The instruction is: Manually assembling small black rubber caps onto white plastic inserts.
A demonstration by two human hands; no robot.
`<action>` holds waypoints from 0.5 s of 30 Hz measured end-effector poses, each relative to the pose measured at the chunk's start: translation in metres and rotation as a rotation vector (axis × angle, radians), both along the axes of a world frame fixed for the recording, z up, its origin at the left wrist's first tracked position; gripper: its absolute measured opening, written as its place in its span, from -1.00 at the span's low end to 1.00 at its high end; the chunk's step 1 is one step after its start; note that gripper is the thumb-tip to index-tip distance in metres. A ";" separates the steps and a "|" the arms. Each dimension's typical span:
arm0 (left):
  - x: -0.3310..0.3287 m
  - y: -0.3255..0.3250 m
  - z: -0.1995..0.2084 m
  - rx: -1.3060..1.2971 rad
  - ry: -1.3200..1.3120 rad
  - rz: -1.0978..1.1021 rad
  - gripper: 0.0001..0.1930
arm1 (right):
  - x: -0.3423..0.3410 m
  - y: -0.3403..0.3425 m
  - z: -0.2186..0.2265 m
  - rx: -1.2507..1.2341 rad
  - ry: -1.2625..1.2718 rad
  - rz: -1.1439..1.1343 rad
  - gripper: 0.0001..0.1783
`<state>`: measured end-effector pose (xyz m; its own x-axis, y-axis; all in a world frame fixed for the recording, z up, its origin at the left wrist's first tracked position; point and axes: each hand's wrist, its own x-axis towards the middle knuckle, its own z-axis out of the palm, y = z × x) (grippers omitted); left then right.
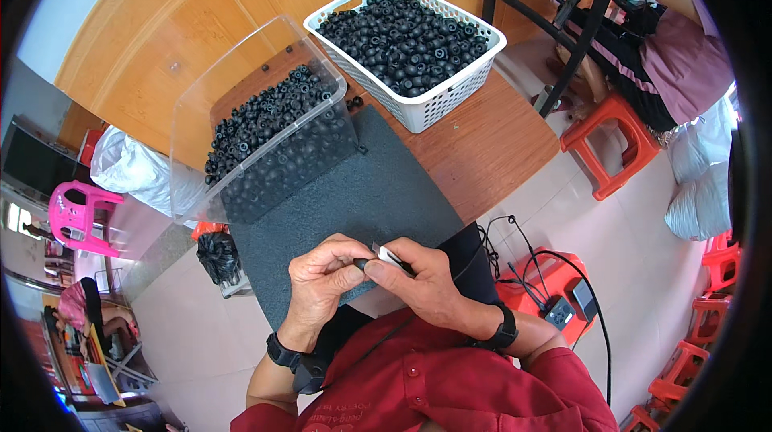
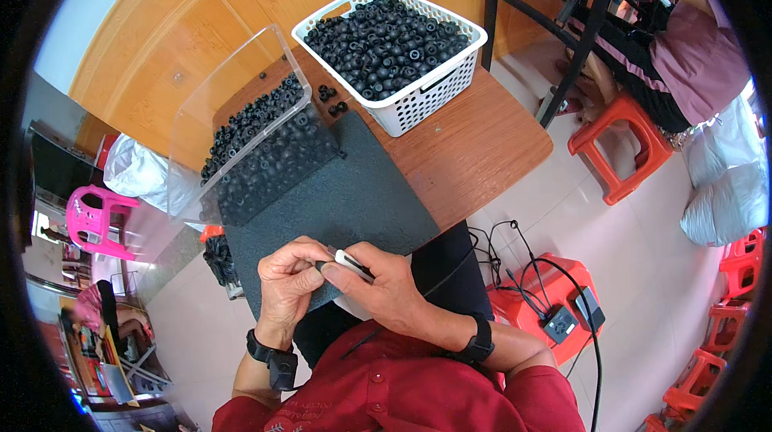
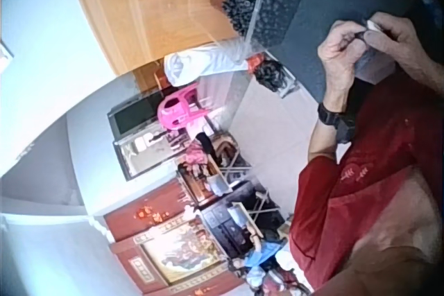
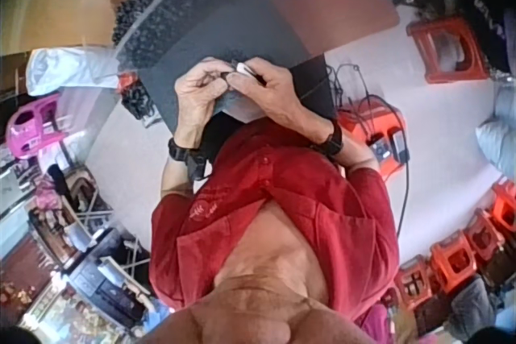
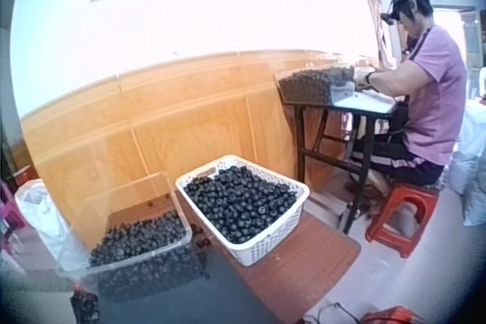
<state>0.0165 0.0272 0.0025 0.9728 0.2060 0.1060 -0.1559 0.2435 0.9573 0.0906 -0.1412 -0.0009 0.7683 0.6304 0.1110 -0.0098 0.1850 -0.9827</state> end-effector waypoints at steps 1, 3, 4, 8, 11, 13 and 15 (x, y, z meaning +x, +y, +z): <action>0.000 -0.001 0.000 -0.024 0.012 0.001 -0.77 | 0.000 0.000 0.000 0.005 0.002 0.002 -0.73; -0.001 -0.003 -0.002 -0.072 0.032 -0.003 -0.76 | -0.001 0.000 -0.006 0.010 -0.011 -0.005 -0.74; -0.001 -0.004 -0.002 -0.097 0.040 -0.009 -0.75 | -0.002 -0.001 -0.008 0.013 -0.017 -0.008 -0.74; -0.003 -0.005 -0.006 -0.155 0.061 -0.009 -0.72 | 0.000 -0.003 -0.002 0.000 -0.029 0.005 -0.78; -0.004 -0.001 -0.015 -0.255 0.084 -0.004 -0.73 | 0.001 -0.003 -0.001 -0.019 -0.068 -0.017 -0.80; -0.005 -0.003 -0.013 -0.297 0.120 0.025 -0.74 | 0.000 -0.002 -0.002 -0.040 -0.098 -0.035 -0.79; -0.006 -0.004 -0.011 -0.322 0.145 0.049 -0.74 | 0.000 0.000 -0.007 -0.051 -0.173 -0.059 -0.76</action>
<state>0.0107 0.0229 -0.0090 0.9611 0.2533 -0.1104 -0.0430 0.5319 0.8457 0.0905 -0.1411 -0.0083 0.7762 0.5931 0.2137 0.1691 0.1307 -0.9769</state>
